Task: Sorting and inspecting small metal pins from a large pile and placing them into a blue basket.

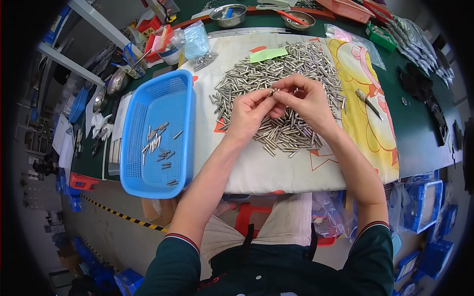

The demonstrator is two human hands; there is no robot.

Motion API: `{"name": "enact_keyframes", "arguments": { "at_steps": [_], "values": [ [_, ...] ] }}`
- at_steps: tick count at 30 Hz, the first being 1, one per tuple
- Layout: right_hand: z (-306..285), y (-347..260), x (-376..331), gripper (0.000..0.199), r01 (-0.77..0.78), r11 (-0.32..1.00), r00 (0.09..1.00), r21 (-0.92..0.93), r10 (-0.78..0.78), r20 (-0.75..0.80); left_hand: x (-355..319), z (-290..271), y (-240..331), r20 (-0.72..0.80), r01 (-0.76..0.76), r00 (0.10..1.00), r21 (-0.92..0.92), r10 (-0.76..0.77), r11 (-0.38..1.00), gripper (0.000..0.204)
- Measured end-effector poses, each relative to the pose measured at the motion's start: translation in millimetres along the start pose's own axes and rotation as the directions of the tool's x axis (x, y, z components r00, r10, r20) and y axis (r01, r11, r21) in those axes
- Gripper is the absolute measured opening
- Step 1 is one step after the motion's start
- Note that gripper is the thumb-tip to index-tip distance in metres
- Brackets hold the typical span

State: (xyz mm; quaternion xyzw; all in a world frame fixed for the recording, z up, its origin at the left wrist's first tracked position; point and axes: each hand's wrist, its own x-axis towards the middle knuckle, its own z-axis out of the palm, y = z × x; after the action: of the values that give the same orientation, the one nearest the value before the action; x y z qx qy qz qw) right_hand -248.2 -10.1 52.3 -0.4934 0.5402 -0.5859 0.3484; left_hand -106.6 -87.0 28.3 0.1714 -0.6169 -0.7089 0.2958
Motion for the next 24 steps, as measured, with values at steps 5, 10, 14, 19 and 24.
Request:
{"name": "enact_keyframes", "arguments": {
  "at_steps": [5,10,14,19,24],
  "values": [
    [1.1,0.9,-2.0,0.016,0.18,0.958,0.982,-0.224,-0.186,-0.009,-1.2,2.9,-1.2,-0.075,-0.085,0.994,-0.001,0.084,0.996,0.022],
    [3.5,-2.8,-4.0,0.017,0.242,0.914,0.962,-0.325,-0.27,-0.044,-0.4,2.9,-4.1,-0.075,-0.084,0.994,0.026,0.085,0.996,0.022],
    [-2.0,-2.3,-1.9,0.011,0.475,0.725,0.85,-0.5,-0.524,0.048,2.9,3.5,-4.9,-0.029,-0.084,0.996,0.105,0.088,0.991,0.019],
    [-0.4,-8.1,3.5,0.006,0.43,0.691,0.887,-0.581,-0.442,0.13,1.9,-2.7,-1.1,-0.01,0.003,1.0,0.105,-0.002,0.994,0.015],
    [1.2,-18.1,-3.6,0.009,0.31,0.776,0.946,-0.549,-0.312,0.093,2.3,1.5,-4.2,0.009,0.003,1.0,0.079,-0.003,0.997,0.013]
  ]
}}
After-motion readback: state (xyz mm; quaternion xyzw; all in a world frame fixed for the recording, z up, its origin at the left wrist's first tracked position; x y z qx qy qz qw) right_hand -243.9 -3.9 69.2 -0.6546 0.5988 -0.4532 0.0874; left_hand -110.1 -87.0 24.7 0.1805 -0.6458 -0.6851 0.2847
